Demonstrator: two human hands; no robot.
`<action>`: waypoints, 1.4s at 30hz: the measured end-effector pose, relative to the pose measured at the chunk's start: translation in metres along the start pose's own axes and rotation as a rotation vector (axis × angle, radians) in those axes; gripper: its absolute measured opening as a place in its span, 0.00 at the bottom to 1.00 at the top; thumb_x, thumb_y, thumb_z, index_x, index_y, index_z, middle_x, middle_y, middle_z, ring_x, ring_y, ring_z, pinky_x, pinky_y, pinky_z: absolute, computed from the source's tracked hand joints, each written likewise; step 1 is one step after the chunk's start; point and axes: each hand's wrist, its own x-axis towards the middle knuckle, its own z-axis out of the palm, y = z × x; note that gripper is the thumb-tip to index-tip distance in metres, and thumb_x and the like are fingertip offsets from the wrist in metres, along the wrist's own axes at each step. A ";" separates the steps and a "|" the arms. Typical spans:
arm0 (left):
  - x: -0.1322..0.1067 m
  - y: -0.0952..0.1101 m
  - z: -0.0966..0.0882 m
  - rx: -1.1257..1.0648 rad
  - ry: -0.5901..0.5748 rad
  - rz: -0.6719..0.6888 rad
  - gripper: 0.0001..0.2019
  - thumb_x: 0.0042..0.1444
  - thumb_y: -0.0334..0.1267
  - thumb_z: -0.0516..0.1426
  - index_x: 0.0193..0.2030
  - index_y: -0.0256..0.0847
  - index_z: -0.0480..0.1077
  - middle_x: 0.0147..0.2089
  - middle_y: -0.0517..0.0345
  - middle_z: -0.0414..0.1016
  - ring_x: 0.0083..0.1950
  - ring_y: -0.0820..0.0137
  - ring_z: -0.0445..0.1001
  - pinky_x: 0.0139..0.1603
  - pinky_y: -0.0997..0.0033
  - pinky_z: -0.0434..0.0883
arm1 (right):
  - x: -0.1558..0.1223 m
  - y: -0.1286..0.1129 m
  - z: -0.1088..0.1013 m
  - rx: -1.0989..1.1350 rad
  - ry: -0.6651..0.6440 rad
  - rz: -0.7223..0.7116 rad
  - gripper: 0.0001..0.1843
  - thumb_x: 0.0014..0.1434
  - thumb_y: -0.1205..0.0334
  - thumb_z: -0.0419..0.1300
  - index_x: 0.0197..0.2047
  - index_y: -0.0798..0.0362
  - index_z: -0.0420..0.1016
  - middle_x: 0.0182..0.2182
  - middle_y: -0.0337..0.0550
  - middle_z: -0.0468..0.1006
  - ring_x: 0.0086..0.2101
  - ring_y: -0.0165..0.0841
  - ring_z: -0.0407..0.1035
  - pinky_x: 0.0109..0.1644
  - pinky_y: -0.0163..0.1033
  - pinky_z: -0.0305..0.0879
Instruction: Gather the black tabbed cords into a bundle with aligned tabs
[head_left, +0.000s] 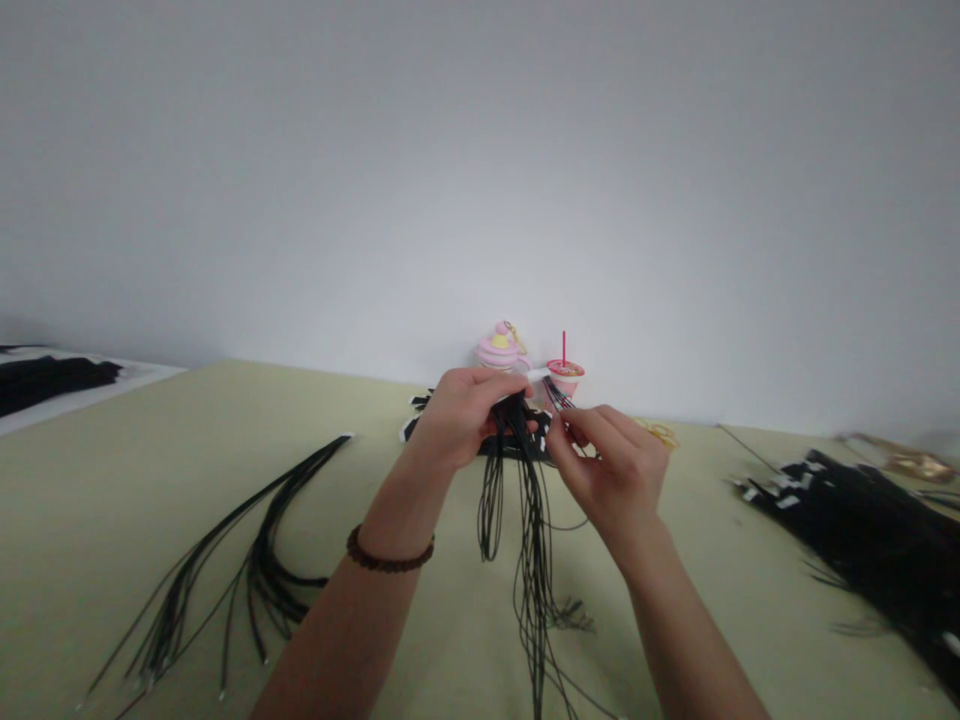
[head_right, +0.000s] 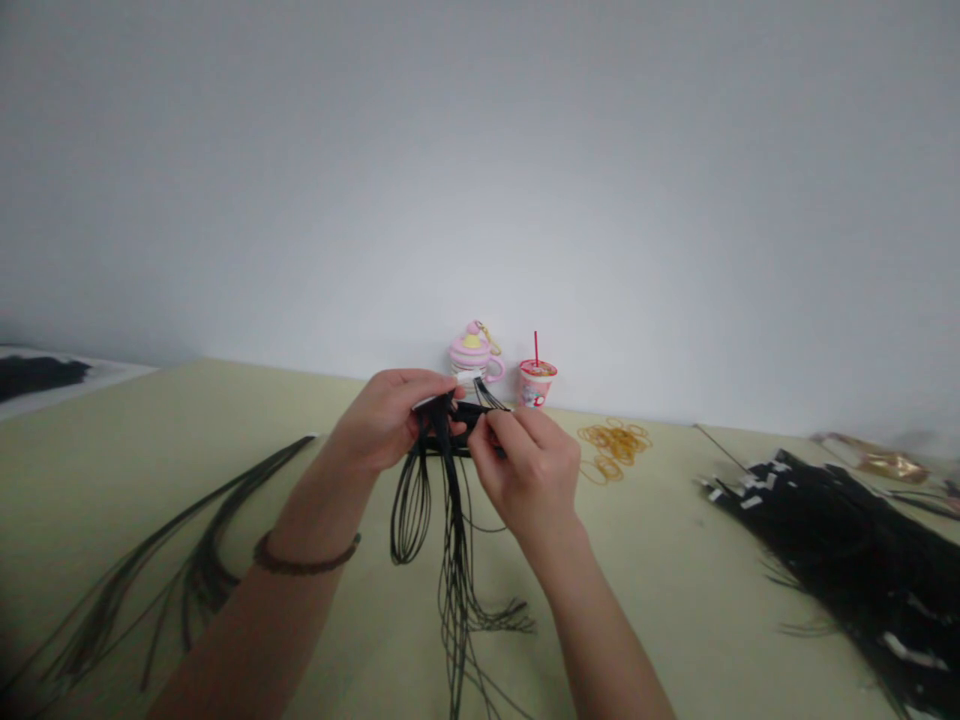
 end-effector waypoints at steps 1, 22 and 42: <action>0.000 0.000 0.000 0.005 -0.010 0.005 0.08 0.47 0.30 0.59 0.19 0.35 0.74 0.21 0.56 0.72 0.20 0.73 0.72 0.24 0.74 0.73 | 0.000 0.000 0.001 -0.004 0.006 -0.003 0.07 0.55 0.68 0.57 0.26 0.54 0.72 0.19 0.37 0.68 0.22 0.26 0.62 0.27 0.33 0.58; -0.004 -0.005 -0.003 0.062 -0.207 -0.052 0.06 0.47 0.33 0.60 0.25 0.33 0.76 0.23 0.55 0.73 0.22 0.74 0.71 0.25 0.75 0.73 | 0.003 0.002 0.005 0.183 0.005 -0.018 0.05 0.57 0.72 0.53 0.31 0.56 0.68 0.43 0.54 0.73 0.46 0.35 0.69 0.50 0.42 0.67; 0.006 0.008 -0.039 -0.087 -0.369 -0.116 0.06 0.55 0.32 0.57 0.34 0.32 0.75 0.26 0.54 0.77 0.25 0.70 0.77 0.30 0.72 0.77 | 0.006 0.073 -0.044 0.266 -0.183 0.271 0.07 0.52 0.59 0.64 0.30 0.52 0.72 0.27 0.38 0.76 0.28 0.29 0.71 0.35 0.34 0.66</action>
